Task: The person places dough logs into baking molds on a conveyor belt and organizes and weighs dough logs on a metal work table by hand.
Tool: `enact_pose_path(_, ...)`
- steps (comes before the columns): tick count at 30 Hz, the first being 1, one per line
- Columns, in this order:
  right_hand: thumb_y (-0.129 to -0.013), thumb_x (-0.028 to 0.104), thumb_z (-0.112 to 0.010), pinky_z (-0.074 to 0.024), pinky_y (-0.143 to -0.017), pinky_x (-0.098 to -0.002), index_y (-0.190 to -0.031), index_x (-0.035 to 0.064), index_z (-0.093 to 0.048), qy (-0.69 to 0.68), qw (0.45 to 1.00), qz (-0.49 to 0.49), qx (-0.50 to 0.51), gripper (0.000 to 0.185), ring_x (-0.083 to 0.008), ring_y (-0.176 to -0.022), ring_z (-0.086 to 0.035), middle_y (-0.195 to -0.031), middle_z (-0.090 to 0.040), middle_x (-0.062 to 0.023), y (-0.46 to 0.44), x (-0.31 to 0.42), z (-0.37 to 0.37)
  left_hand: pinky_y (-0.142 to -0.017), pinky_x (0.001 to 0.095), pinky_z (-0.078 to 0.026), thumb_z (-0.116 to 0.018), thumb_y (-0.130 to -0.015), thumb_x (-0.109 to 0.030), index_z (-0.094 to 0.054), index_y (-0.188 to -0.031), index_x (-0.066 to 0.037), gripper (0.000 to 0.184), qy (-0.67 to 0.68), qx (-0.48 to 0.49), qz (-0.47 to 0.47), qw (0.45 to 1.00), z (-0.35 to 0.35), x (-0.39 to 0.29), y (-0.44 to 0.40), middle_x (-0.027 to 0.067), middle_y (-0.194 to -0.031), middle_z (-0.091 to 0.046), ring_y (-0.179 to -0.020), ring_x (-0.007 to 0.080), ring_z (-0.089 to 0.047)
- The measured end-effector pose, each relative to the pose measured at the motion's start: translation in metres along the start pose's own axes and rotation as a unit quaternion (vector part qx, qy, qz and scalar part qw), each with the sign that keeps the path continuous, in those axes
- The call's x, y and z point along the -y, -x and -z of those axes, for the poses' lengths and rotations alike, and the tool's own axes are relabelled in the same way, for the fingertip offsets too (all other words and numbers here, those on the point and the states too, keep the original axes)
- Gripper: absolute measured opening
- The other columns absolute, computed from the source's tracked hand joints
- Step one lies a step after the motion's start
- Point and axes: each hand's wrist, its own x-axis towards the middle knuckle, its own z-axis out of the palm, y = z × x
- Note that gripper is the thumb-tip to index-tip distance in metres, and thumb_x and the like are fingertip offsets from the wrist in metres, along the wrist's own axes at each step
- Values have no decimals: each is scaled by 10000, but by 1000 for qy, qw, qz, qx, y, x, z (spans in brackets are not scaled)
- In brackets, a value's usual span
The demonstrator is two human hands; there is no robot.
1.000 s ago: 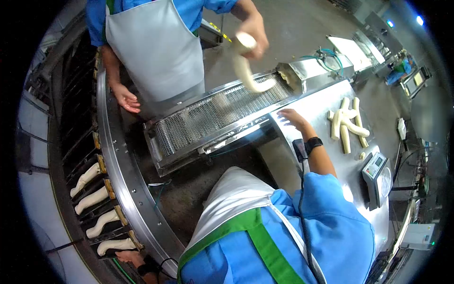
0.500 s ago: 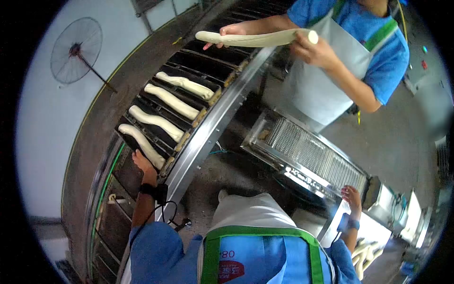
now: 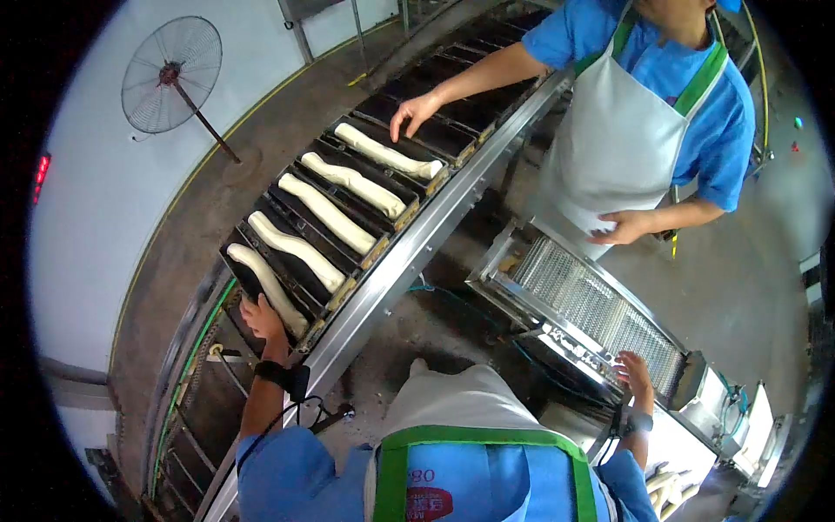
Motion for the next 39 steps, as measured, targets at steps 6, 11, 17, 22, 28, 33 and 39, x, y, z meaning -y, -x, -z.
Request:
enact_pose_path(6,-777,233,-461,-426,-539,-214,-973,28,-477,6,1000,-4,3,284,-117,-677,-520,-808,-544,-50,-51,27,-7,-886,352,-261,-511,-704,-170,-469,-1041,-83,350,89,134,-343,926,-34,-88,23,148,-1139,-369,-1035,303,-352)
enact_pose_path(11,-791,226,-441,-419,-519,-190,-977,11,-477,8,1000,24,-17,286,-101,-668,-524,-784,-547,-45,-57,45,-19,-909,405,-168,-495,-712,-304,-421,-1097,-151,421,-14,297,-430,852,-92,-175,78,82,-1234,-253,-1144,258,-204)
enact_pose_path(17,-783,215,-453,-430,-513,-200,-977,27,-476,-60,996,-9,-70,270,-119,-662,-536,-789,-556,-56,-37,39,8,-904,440,-160,-473,-729,-303,-385,-1113,-87,449,-74,307,-501,806,-134,-257,103,95,-1207,-304,-1157,251,-200)
enact_pose_path(22,-752,262,-489,-458,-554,-268,-938,49,-503,-118,987,79,-70,283,-153,-705,-546,-841,-560,-74,16,51,36,-802,417,-298,-491,-709,-305,-475,-1010,-103,363,-114,341,-506,784,-155,-267,88,93,-1025,-469,-968,249,-432)
enact_pose_path(28,-801,259,-439,-404,-624,-197,-1048,45,-438,-254,921,293,-50,327,-107,-752,-506,-896,-520,-47,39,163,48,-650,413,-384,-461,-702,-184,-545,-756,-47,170,-24,331,-585,740,-175,-282,66,139,-777,-533,-737,322,-488)
enact_pose_path(33,-792,275,-459,-400,-598,-188,-1033,61,-458,-79,975,151,-142,322,-89,-756,-511,-887,-532,-34,12,107,70,-623,413,-388,-459,-721,-226,-554,-677,-31,221,-58,200,-589,781,-151,-273,56,134,-703,-534,-681,322,-485)
enact_pose_path(39,-800,223,-453,-404,-582,-201,-934,59,-502,-32,998,52,-22,217,-99,-720,-520,-821,-547,-25,-27,108,-20,-686,382,-356,-474,-723,-224,-526,-653,-64,182,-44,242,-583,774,-161,-275,51,81,-734,-506,-751,271,-482)
